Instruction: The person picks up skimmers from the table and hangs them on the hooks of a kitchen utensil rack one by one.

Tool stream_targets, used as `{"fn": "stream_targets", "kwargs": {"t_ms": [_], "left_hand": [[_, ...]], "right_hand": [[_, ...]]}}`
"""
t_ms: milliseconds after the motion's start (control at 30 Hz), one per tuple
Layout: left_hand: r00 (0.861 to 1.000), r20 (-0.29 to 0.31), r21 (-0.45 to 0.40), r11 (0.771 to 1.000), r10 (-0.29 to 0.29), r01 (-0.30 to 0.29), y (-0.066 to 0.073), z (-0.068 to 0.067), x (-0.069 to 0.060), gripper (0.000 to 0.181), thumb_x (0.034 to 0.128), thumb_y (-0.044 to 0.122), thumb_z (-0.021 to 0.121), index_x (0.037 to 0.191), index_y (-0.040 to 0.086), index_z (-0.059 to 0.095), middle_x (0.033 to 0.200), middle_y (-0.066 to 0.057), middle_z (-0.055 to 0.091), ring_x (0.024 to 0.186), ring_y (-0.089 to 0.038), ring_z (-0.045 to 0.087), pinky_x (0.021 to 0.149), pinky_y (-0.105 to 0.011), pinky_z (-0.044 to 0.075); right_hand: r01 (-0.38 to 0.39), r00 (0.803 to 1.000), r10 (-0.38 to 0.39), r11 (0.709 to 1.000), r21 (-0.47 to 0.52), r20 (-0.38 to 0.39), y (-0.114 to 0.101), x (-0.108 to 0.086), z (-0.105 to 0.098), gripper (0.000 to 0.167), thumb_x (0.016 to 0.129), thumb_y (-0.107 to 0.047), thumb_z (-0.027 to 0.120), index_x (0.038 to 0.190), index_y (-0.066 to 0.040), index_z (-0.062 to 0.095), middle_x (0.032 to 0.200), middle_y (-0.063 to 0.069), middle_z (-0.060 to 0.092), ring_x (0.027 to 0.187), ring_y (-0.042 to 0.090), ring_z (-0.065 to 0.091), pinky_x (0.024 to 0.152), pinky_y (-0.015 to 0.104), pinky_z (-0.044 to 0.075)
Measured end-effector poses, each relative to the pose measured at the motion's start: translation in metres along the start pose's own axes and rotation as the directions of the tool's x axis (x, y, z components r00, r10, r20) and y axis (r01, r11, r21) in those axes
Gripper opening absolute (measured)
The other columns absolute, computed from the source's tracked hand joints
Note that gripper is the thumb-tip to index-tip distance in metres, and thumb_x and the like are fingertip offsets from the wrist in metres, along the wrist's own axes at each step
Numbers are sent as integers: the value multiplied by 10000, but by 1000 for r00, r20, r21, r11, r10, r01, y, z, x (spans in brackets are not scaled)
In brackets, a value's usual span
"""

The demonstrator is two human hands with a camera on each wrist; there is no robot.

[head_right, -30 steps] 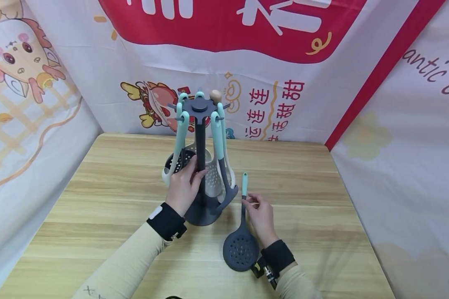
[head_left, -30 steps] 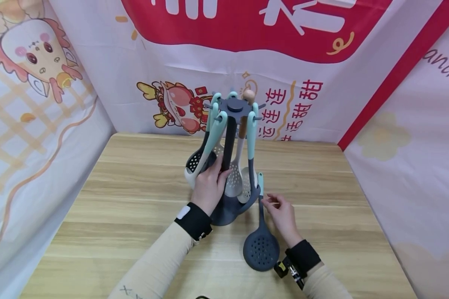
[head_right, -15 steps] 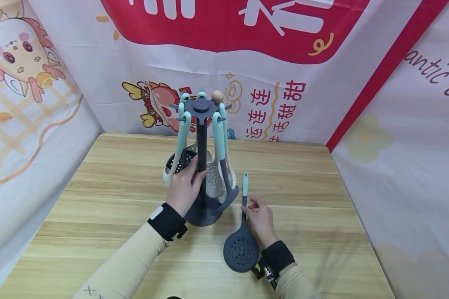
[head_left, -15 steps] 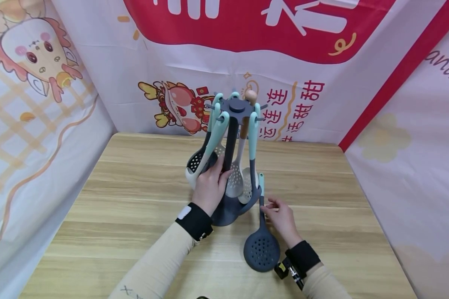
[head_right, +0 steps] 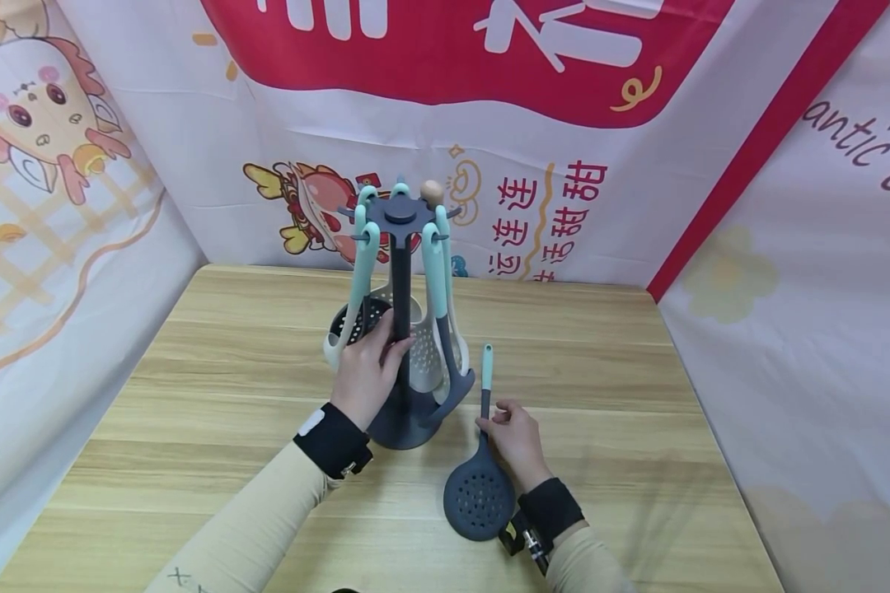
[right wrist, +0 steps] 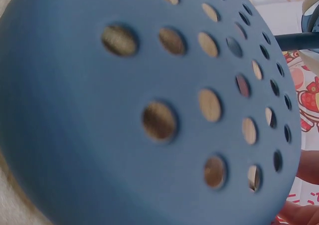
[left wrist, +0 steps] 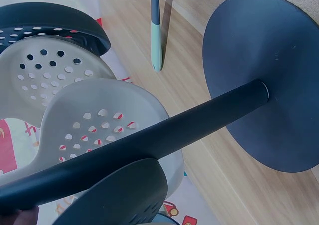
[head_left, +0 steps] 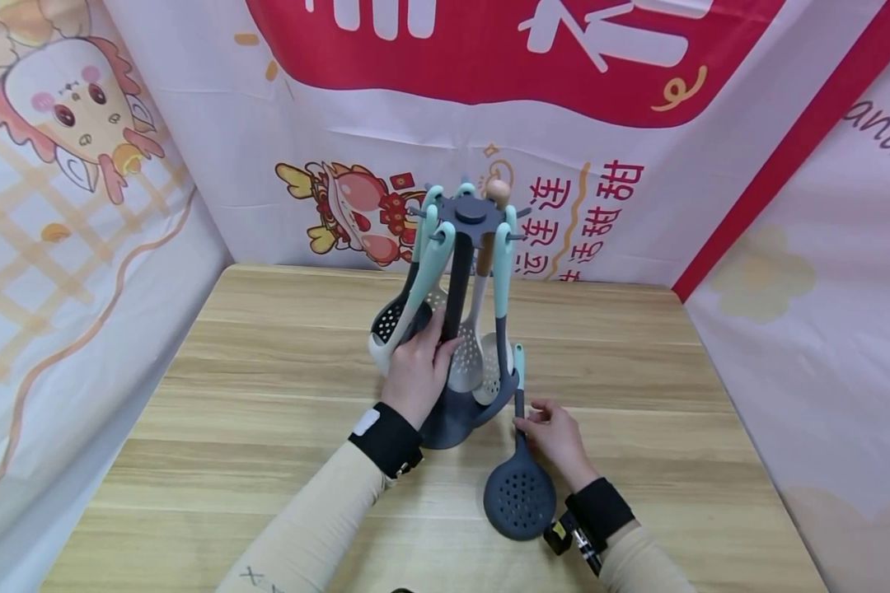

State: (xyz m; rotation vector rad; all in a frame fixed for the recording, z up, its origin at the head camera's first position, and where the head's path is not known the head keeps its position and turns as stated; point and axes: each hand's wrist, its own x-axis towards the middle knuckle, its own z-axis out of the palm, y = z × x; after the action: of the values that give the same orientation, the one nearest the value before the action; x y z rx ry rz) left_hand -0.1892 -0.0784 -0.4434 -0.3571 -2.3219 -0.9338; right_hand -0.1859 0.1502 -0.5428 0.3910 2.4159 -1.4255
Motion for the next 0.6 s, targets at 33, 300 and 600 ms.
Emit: {"fn": "stream_targets", "kwargs": {"t_ms": [33, 300, 600], "left_hand": [[1000, 2, 1, 1000, -2, 2, 0, 0, 0, 377, 962, 179, 654, 1276, -14, 574, 973, -190, 719, 878, -308, 730, 758, -418, 610], [1000, 11, -4, 1000, -10, 10, 3, -2, 1, 362, 961, 179, 654, 1262, -5, 575, 988, -183, 719, 899, -303, 731, 787, -413, 612], [1000, 11, -5, 1000, -10, 10, 2, -2, 1, 358, 957, 169, 661, 1255, -12, 577, 978, -181, 714, 888, -303, 729, 783, -412, 612]], "right_hand": [[-1, 1000, 1, 1000, -1, 2, 1, 0, 0, 539, 929, -165, 691, 1385, 30, 479, 1136, 205, 621, 830, 185, 683, 757, 312, 614], [-24, 1000, 25, 1000, -19, 18, 5, 3, 0, 551, 929, -203, 693, 1379, 31, 479, 1129, 209, 656, 795, 172, 688, 749, 332, 613], [-45, 998, 46, 999, -20, 31, 5, 6, 0, 543, 931, -251, 690, 1355, 36, 509, 1134, 228, 683, 823, 194, 694, 760, 336, 609]]}}
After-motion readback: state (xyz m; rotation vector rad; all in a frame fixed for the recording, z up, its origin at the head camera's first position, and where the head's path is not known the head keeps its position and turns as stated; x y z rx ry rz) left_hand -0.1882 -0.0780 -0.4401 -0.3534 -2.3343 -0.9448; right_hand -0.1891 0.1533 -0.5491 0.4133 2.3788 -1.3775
